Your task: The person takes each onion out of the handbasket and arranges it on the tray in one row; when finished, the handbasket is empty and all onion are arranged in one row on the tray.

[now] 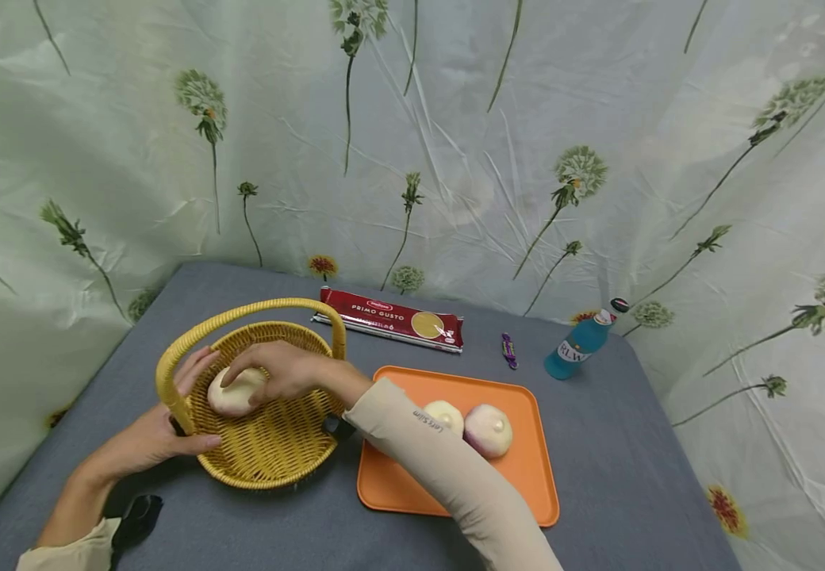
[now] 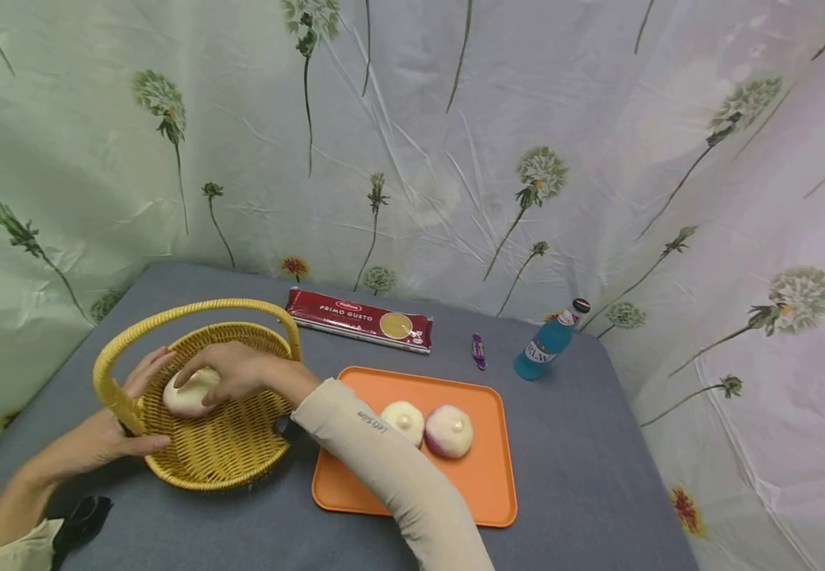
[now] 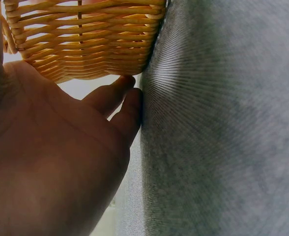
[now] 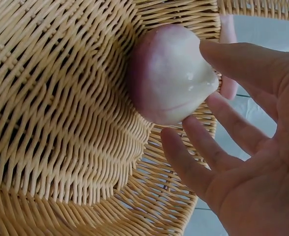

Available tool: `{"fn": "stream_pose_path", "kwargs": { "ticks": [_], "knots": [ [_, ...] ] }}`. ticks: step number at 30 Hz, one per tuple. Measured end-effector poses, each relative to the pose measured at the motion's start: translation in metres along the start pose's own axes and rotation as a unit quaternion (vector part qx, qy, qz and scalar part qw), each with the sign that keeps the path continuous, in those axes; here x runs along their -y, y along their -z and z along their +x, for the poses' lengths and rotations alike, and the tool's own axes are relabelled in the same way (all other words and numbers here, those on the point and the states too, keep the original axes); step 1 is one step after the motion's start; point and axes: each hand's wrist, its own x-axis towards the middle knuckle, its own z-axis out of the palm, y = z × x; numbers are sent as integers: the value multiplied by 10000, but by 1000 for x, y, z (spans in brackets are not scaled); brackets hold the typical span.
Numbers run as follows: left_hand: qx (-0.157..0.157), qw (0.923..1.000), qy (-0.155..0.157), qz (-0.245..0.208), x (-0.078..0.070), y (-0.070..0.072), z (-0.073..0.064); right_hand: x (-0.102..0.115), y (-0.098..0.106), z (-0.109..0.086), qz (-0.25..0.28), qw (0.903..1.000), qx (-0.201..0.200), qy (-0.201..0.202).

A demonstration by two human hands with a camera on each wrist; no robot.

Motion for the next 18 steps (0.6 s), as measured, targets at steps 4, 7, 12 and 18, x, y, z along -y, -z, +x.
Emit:
{"fn": "stream_pose_path", "kwargs": {
  "ticks": [4,7,12,18],
  "knots": [
    [-12,10000,-10,-40,0,0,1,1,-3,3,-285,9995,21,-96],
    [-27,10000,-10,-7,0,0,1,3,-6,4,-421,9989,93,-171],
    [2,10000,9,18,-1,0,1,5,-7,4,-370,9991,173,-133],
    [5,10000,66,73,0,0,1,6,-10,5,-136,9995,231,-166]
  ]
}}
